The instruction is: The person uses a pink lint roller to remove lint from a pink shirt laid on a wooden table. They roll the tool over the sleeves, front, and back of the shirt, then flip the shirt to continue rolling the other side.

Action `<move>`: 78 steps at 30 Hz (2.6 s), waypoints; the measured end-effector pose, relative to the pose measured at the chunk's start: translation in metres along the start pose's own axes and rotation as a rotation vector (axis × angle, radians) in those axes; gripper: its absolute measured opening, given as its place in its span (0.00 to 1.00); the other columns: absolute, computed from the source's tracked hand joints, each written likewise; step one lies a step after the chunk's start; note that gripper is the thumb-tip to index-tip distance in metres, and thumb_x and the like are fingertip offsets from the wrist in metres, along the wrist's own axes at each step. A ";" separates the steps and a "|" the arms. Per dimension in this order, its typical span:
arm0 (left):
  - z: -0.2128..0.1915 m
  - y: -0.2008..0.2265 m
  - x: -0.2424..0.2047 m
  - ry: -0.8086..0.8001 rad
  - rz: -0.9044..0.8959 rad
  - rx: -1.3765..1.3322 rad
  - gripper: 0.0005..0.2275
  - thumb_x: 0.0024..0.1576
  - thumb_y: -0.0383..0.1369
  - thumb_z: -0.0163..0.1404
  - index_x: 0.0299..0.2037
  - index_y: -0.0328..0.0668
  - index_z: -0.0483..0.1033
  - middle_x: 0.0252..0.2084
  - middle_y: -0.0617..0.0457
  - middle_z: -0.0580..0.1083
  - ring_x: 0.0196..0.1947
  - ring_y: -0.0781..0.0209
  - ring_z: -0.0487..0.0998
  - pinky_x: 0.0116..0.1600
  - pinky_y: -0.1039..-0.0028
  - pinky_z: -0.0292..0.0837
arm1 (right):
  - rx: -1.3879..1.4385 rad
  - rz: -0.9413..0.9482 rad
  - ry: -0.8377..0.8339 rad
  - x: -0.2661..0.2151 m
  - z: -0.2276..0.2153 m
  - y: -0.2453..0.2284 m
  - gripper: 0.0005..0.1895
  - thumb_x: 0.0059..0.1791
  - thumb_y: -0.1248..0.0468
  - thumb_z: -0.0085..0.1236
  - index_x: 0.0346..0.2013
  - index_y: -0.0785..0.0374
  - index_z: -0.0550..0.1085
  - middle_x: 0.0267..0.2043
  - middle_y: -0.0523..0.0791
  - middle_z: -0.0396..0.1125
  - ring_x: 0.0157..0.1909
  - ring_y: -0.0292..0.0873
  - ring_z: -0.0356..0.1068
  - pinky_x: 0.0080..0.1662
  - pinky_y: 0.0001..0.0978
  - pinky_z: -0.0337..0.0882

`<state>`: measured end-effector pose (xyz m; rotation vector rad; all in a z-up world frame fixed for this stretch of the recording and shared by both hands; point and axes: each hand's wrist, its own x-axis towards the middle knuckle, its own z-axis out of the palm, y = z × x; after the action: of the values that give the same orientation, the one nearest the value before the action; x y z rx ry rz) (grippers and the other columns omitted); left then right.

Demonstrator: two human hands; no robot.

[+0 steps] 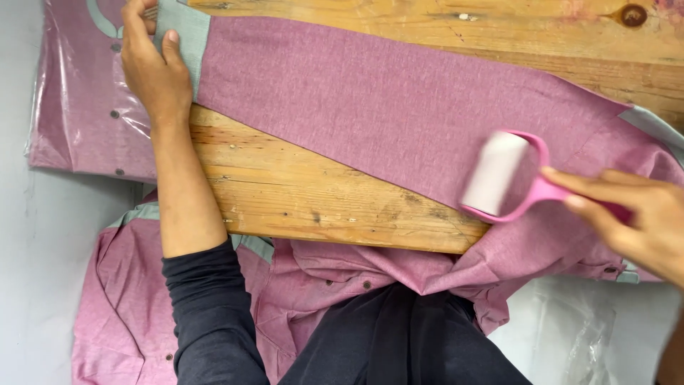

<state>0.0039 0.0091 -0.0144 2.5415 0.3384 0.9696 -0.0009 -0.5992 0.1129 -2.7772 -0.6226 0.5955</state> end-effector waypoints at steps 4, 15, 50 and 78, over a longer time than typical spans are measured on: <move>-0.001 0.005 0.001 0.004 0.038 -0.025 0.22 0.55 0.15 0.54 0.57 0.46 0.68 0.47 0.53 0.76 0.41 0.55 0.74 0.42 0.64 0.72 | 0.092 -0.005 0.078 -0.015 0.001 0.030 0.25 0.52 0.57 0.52 0.65 0.41 0.74 0.18 0.45 0.57 0.21 0.41 0.55 0.31 0.32 0.56; 0.002 -0.002 0.000 0.011 0.019 -0.009 0.22 0.56 0.15 0.56 0.57 0.48 0.68 0.42 0.54 0.74 0.41 0.56 0.74 0.42 0.65 0.71 | -0.038 -0.363 0.010 0.118 0.002 -0.176 0.21 0.58 0.57 0.38 0.56 0.34 0.77 0.25 0.43 0.72 0.17 0.41 0.63 0.17 0.33 0.55; -0.003 -0.005 -0.001 -0.036 -0.059 0.021 0.21 0.58 0.15 0.55 0.58 0.48 0.69 0.43 0.53 0.73 0.44 0.53 0.73 0.45 0.60 0.70 | 0.104 -0.408 0.281 0.220 0.016 -0.194 0.21 0.55 0.60 0.42 0.60 0.49 0.76 0.46 0.51 0.75 0.37 0.60 0.73 0.30 0.58 0.68; -0.009 0.003 -0.002 -0.027 0.071 -0.028 0.23 0.57 0.12 0.54 0.59 0.42 0.69 0.46 0.52 0.72 0.42 0.55 0.70 0.44 0.63 0.70 | 0.054 0.103 -0.069 0.156 -0.059 -0.098 0.22 0.52 0.45 0.46 0.62 0.25 0.70 0.69 0.25 0.62 0.56 0.45 0.65 0.49 0.41 0.59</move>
<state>-0.0033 0.0084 -0.0079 2.5544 0.2272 0.9579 0.1188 -0.4503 0.1433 -2.7611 -0.4714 0.7214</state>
